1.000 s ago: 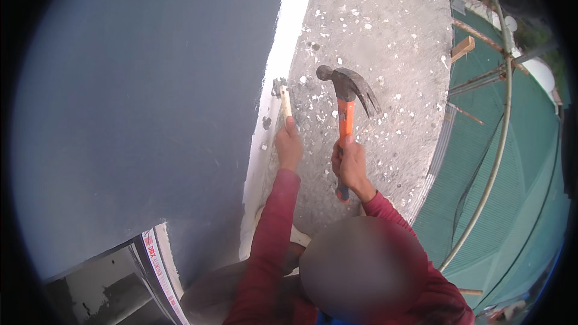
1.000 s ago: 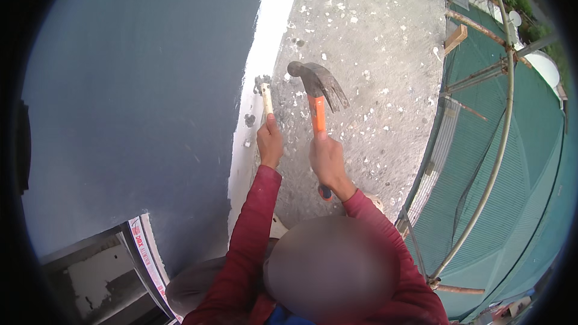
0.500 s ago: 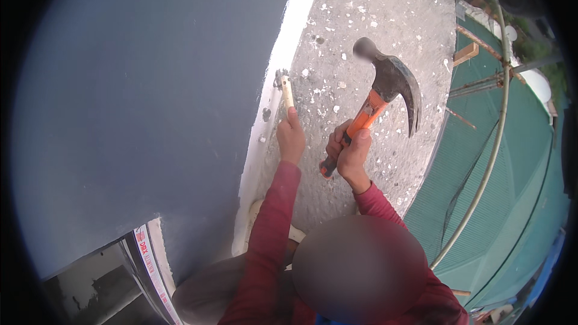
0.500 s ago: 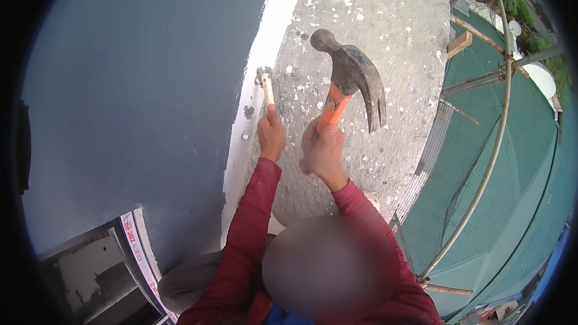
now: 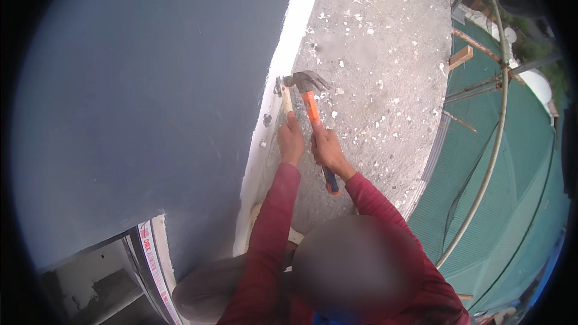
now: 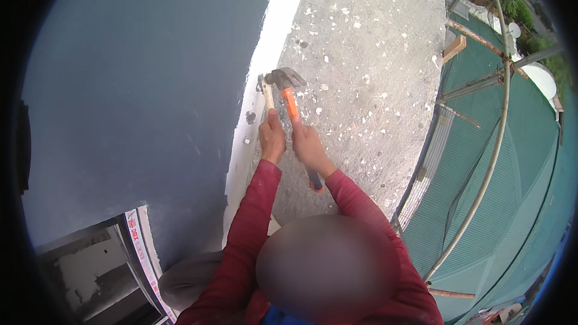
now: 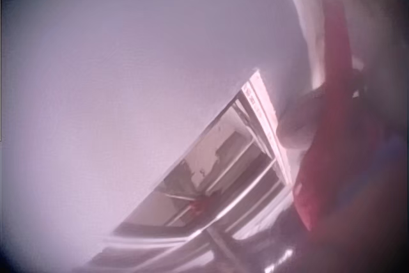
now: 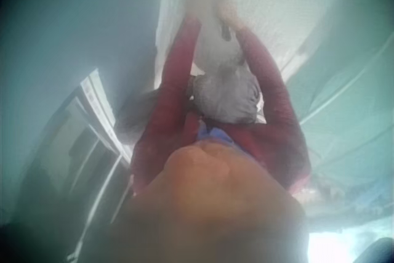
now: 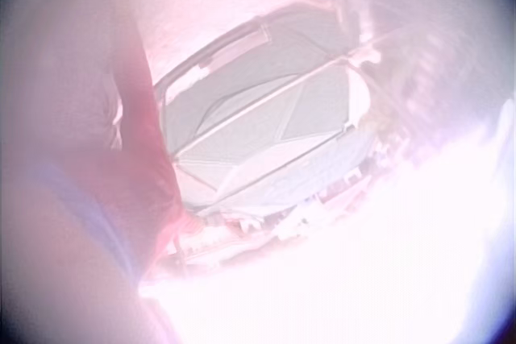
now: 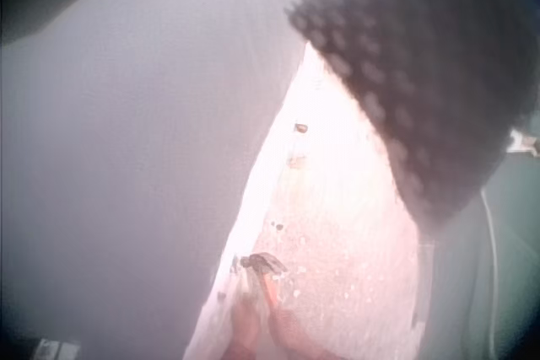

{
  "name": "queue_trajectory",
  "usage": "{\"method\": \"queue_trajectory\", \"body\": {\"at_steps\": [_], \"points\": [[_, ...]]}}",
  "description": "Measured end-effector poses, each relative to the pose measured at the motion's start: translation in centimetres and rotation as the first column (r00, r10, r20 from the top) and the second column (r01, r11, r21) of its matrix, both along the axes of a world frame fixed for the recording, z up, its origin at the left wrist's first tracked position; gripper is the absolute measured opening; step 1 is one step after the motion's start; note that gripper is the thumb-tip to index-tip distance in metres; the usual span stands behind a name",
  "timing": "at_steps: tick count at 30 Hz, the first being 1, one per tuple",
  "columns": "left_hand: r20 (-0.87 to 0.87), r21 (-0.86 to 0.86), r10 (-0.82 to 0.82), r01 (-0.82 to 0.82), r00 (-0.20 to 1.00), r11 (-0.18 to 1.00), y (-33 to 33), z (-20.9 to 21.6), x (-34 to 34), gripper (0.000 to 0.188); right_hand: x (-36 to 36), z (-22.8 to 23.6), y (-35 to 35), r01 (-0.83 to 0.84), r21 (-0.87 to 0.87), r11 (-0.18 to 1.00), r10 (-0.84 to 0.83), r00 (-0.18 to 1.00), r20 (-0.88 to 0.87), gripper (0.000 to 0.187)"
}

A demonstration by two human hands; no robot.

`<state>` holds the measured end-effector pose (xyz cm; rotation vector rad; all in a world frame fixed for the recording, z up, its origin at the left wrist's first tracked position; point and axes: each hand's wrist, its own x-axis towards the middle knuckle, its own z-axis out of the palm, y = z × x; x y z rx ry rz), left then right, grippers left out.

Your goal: The person uses a hammer and chisel to chip away at a concrete ledge, repeatedly striking the chisel to remove small pieces of material. The person works along the edge of the ledge, gradually clearing debris.

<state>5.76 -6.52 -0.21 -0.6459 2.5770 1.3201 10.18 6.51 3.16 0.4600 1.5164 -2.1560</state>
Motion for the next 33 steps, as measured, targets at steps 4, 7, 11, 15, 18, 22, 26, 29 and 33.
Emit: {"method": "queue_trajectory", "body": {"at_steps": [4, 7, 11, 15, 18, 22, 26, 29, 33], "points": [[0.022, -0.014, 0.017, -0.017, 1.0, 1.0, 0.0, -0.3, -0.2, 0.068, 0.8, -0.5, 1.1, 0.205, 0.024, 0.978, -0.207, 0.973, 0.104, 0.066], [0.01, 0.021, 0.021, -0.021, 1.0, 1.0, 0.0, -0.3, 0.3, 0.068, 1.5, -0.3, 0.9, 0.359, -0.081, 0.93, -0.368, 0.905, -0.213, 0.068], [-0.017, 0.052, 0.042, -0.041, 0.999, 0.998, 0.4, -0.1, 0.0, 0.069, 0.3, 0.2, 0.6, 0.17, -0.013, 0.985, -0.17, 0.981, -0.089, 0.068], [-0.054, 0.056, 0.043, -0.04, 0.998, 0.998, 0.5, -0.3, -0.4, 0.069, -0.6, 0.5, 2.0, 0.11, 0.014, 0.994, -0.11, 0.994, 0.025, 0.068], [-0.045, 0.091, 0.016, -0.012, 0.999, 0.996, 0.1, -0.9, 0.2, 0.064, 0.5, 0.7, 2.2, 0.269, -0.049, 0.962, -0.273, 0.951, -0.147, 0.069], [-0.107, 0.08, 0.005, 0.003, 0.994, 0.997, -0.3, -1.8, 0.3, 0.062, 0.2, 0.2, 0.7, 0.288, -0.003, 0.958, -0.283, 0.939, -0.198, 0.068], [-0.107, 0.078, 0.01, -0.001, 0.994, 0.997, -0.4, -2.0, 0.2, 0.062, -0.5, -1.4, 0.7, 0.081, 0.061, 0.995, -0.085, 0.994, 0.061, 0.067], [-0.078, 0.053, -0.023, 0.027, 0.997, 0.998, -0.7, -2.0, 0.3, 0.061, 0.3, -2.1, 1.1, 0.162, 0.061, 0.985, -0.163, 0.987, 0.015, 0.069], [-0.043, 0.045, 0.007, -0.005, 0.999, 0.999, -0.7, -1.7, 0.6, 0.065, 1.0, -2.4, 0.7, 0.105, 0.167, 0.98, -0.088, 0.991, -0.105, 0.071]]}}
